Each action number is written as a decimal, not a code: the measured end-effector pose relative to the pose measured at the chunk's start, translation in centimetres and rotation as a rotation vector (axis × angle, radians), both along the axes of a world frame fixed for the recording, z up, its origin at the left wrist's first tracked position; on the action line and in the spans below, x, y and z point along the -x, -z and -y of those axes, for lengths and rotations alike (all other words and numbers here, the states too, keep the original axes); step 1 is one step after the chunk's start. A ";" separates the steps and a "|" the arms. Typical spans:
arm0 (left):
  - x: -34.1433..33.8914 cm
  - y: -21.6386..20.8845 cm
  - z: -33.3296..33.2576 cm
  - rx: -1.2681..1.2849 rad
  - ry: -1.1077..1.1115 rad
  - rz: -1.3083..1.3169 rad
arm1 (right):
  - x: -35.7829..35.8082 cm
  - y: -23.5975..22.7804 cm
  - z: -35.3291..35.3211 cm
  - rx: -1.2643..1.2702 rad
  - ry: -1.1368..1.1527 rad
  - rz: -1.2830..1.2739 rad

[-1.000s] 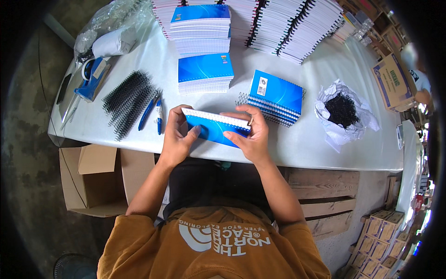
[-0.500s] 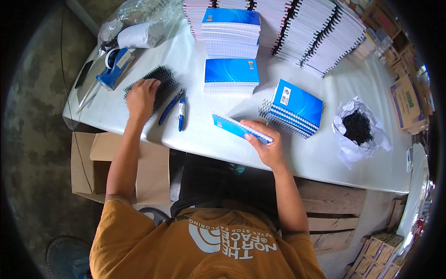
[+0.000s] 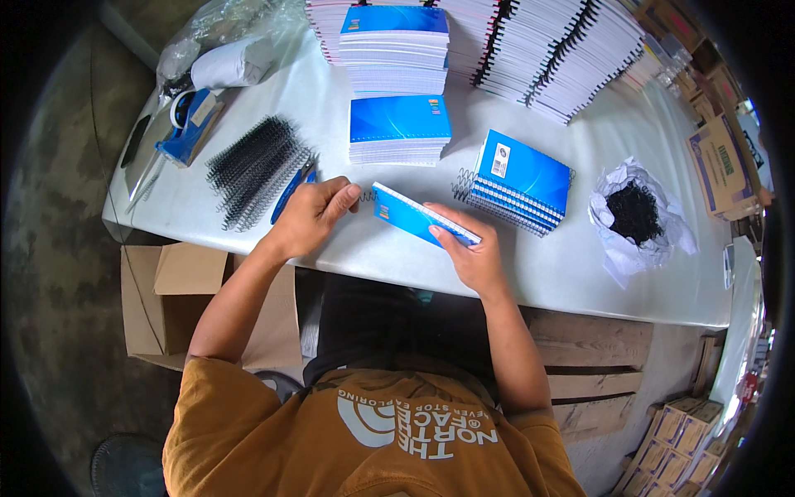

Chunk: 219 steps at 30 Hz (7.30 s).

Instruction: The person assembles spiral notebooks by inserting a spiral binding wire into the punched holes of stacks of paper and covers, then using pliers to crimp the ends of the wire.

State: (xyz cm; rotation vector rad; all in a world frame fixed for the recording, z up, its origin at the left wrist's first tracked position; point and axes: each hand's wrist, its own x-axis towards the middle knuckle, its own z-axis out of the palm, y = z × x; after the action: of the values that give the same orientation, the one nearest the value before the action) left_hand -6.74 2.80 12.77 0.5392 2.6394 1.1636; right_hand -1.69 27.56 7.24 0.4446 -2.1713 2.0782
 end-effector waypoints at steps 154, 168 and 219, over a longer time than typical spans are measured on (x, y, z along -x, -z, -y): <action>16.6 -6.0 -5.8 0.359 0.029 -1.049 | 1.4 -0.6 -6.3 0.119 0.960 -0.135; 19.4 -11.7 -5.8 0.189 0.167 -0.314 | 1.3 0.7 -7.4 -0.215 1.124 -0.282; -3.9 3.3 -4.9 -0.752 -0.043 0.250 | -0.5 -3.2 -0.3 0.404 -0.157 0.090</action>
State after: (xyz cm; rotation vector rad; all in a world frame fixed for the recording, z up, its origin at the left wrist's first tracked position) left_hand -2.79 7.70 9.49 0.4060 1.9534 2.0806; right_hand -1.19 27.86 10.40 0.4955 -1.7349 2.5850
